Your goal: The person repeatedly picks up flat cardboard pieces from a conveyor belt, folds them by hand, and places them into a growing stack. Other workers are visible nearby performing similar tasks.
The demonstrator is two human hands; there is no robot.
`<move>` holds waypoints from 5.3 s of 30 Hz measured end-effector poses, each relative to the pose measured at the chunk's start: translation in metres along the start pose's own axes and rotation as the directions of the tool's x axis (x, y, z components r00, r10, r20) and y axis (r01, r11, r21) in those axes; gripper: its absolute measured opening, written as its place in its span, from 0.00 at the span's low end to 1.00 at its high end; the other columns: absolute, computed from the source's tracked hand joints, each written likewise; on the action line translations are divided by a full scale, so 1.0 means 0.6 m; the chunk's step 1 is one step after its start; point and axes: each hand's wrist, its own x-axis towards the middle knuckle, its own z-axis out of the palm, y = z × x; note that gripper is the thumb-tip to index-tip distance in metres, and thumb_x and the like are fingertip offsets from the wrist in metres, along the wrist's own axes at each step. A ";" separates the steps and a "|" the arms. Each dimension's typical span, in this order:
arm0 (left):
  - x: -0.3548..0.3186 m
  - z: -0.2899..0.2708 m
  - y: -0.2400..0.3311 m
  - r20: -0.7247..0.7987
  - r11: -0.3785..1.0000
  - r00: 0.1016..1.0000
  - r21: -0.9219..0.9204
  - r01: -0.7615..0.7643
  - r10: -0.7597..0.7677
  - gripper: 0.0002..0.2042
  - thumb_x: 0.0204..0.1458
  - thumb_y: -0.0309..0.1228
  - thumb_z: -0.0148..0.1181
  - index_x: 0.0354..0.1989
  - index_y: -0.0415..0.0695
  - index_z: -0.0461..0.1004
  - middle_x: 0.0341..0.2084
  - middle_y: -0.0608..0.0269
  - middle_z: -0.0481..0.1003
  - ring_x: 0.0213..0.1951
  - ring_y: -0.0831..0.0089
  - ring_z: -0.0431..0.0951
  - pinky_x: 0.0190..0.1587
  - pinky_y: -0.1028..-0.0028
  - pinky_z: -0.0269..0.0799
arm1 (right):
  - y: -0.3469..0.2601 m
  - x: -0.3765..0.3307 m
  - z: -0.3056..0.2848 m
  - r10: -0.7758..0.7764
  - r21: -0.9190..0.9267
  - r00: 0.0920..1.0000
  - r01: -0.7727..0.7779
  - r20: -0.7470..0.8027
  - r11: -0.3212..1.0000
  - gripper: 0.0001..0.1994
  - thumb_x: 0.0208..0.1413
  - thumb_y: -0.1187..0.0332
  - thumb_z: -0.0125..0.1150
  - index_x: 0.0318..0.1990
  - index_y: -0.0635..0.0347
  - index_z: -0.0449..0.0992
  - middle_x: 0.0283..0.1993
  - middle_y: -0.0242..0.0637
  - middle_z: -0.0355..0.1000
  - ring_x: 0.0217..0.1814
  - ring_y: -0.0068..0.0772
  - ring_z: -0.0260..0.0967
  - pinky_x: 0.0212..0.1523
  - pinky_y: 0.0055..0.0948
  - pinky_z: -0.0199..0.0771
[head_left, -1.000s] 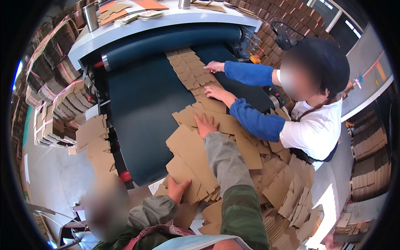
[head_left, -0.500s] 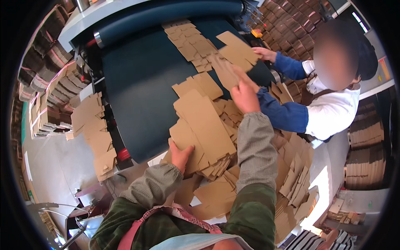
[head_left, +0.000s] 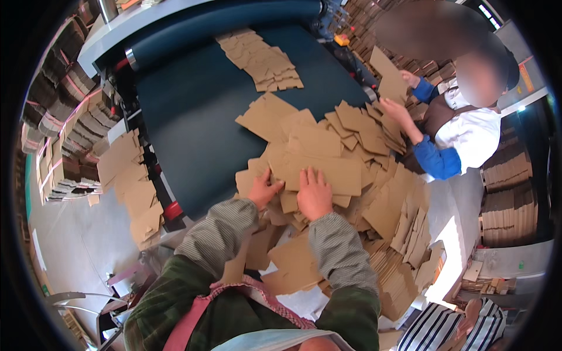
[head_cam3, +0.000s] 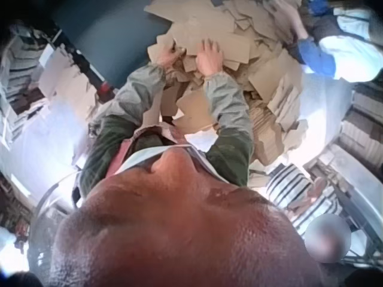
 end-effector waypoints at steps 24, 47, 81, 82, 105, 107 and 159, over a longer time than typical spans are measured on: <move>0.025 -0.016 0.089 -0.147 0.952 0.987 -0.287 -0.112 0.072 0.34 0.57 0.34 0.59 0.69 0.40 0.51 0.59 0.57 0.67 0.51 0.71 0.71 0.50 0.72 0.68 | -0.125 -0.119 0.018 -0.284 0.626 0.949 0.138 0.140 0.768 0.14 0.50 0.70 0.56 0.45 0.65 0.75 0.48 0.47 0.72 0.54 0.48 0.67 0.54 0.42 0.69; -0.027 -0.158 -0.008 -0.210 0.968 0.946 0.011 -0.250 0.246 0.32 0.59 0.34 0.59 0.69 0.40 0.53 0.60 0.47 0.65 0.62 0.64 0.64 0.61 0.70 0.60 | -0.128 -0.220 0.007 0.103 0.656 0.993 -0.112 0.052 0.746 0.22 0.54 0.68 0.58 0.55 0.69 0.69 0.57 0.56 0.68 0.63 0.54 0.62 0.62 0.42 0.62; -0.438 0.108 -0.122 0.388 0.985 0.906 0.061 0.159 -0.170 0.35 0.49 0.44 0.68 0.60 0.35 0.63 0.55 0.43 0.68 0.55 0.57 0.71 0.54 0.64 0.68 | 0.003 -0.345 0.156 0.034 0.310 0.992 0.005 -0.120 0.951 0.34 0.48 0.56 0.66 0.63 0.56 0.64 0.70 0.34 0.57 0.74 0.36 0.47 0.73 0.46 0.41; -0.431 0.110 -0.118 0.383 0.996 0.919 0.029 0.088 -0.093 0.35 0.48 0.44 0.68 0.59 0.35 0.64 0.54 0.43 0.69 0.55 0.58 0.71 0.54 0.64 0.68 | 0.007 -0.343 0.157 0.043 0.328 0.990 0.003 -0.131 0.945 0.33 0.48 0.56 0.66 0.62 0.56 0.65 0.69 0.34 0.57 0.74 0.37 0.48 0.73 0.45 0.42; -0.332 0.264 -0.086 0.274 0.869 0.852 -0.093 0.485 -0.447 0.19 0.50 0.37 0.68 0.43 0.37 0.72 0.27 0.63 0.75 0.21 0.76 0.71 0.17 0.75 0.64 | 0.011 -0.437 0.119 0.524 0.353 0.847 -0.466 -0.087 0.811 0.29 0.56 0.56 0.60 0.61 0.62 0.65 0.70 0.56 0.49 0.75 0.57 0.41 0.72 0.56 0.36; -0.293 0.295 -0.083 0.272 0.896 0.868 -0.046 0.442 -0.415 0.19 0.50 0.38 0.67 0.44 0.38 0.72 0.29 0.63 0.75 0.21 0.77 0.72 0.18 0.75 0.67 | 0.013 -0.446 0.119 0.555 0.395 0.825 -0.477 -0.107 0.785 0.29 0.56 0.56 0.60 0.61 0.62 0.65 0.70 0.56 0.49 0.75 0.57 0.40 0.72 0.55 0.35; -0.296 -0.150 -0.100 0.526 0.273 0.801 0.756 -0.594 0.285 0.49 0.36 0.55 0.67 0.66 0.40 0.58 0.68 0.56 0.54 0.71 0.57 0.46 0.71 0.51 0.37 | -0.195 -0.136 0.135 -0.214 0.299 0.965 0.161 0.154 0.940 0.13 0.43 0.67 0.61 0.38 0.60 0.75 0.52 0.46 0.70 0.59 0.47 0.60 0.66 0.51 0.48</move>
